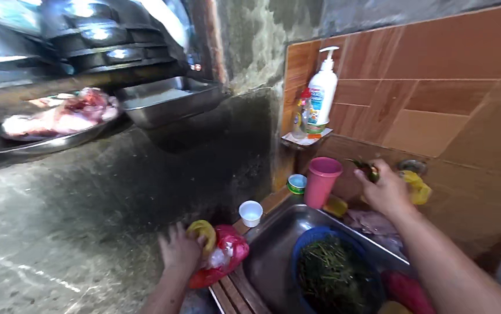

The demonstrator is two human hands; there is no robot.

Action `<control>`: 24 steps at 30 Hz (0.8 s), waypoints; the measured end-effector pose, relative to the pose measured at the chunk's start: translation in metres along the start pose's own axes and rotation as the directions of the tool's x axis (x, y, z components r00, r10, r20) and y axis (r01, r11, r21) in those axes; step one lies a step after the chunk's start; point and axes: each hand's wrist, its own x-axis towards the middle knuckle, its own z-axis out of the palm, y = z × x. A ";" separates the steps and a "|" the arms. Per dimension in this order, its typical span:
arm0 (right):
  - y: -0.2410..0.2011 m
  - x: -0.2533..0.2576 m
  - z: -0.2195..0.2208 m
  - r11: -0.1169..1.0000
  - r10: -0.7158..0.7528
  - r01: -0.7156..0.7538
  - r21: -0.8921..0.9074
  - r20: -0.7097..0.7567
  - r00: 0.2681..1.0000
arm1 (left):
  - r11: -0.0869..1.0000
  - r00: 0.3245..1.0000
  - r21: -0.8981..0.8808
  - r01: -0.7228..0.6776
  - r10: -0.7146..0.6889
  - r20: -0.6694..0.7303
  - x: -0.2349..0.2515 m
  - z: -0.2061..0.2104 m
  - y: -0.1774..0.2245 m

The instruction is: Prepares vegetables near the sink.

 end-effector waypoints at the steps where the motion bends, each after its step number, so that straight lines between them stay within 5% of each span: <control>1: 0.015 0.015 -0.010 0.995 0.016 -0.012 -0.100 0.042 0.999 | 0.999 1.000 0.044 0.023 -0.024 0.019 0.004 0.004 -0.001; 6: 0.080 0.044 -0.044 0.915 -0.015 0.116 -0.387 0.256 0.967 | 0.988 0.881 -0.156 -0.024 -0.053 -0.471 0.005 0.018 0.000; 8: 0.091 0.035 -0.058 0.902 0.031 0.081 -0.424 0.249 0.968 | 0.959 0.751 -0.218 -0.181 -0.008 -0.660 -0.001 0.029 0.019; 10: 0.101 0.022 -0.067 0.940 0.045 0.014 -0.342 0.164 0.985 | 0.909 0.636 -0.119 -0.400 0.182 -0.750 -0.008 0.053 0.061; 12: 0.111 0.001 -0.060 0.989 0.036 -0.033 -0.144 0.019 0.999 | 0.813 0.715 -0.084 -0.577 0.452 -0.533 -0.018 0.094 0.112; 14: 0.118 -0.021 -0.034 0.973 0.189 -0.172 0.155 -0.103 0.977 | 0.831 0.829 -0.090 -0.548 0.554 0.073 -0.022 0.130 0.162; 16: 0.125 -0.033 0.004 0.796 0.480 -0.449 0.405 0.028 0.877 | 0.868 0.737 -0.094 -0.488 0.468 0.487 -0.017 0.171 0.198; 18: 0.141 -0.035 0.040 0.587 0.623 -0.674 0.449 0.282 0.730 | 0.902 0.694 -0.190 -0.388 0.422 0.583 -0.024 0.211 0.217; 21: 0.154 -0.029 0.075 0.334 0.689 -0.813 0.477 0.465 0.556 | 0.939 0.750 -0.338 -0.067 0.271 0.603 -0.031 0.255 0.234; 24: 0.178 -0.019 0.101 0.129 0.681 -0.843 0.523 0.571 0.459 | 0.958 0.745 -0.279 -0.072 0.238 0.624 -0.026 0.279 0.232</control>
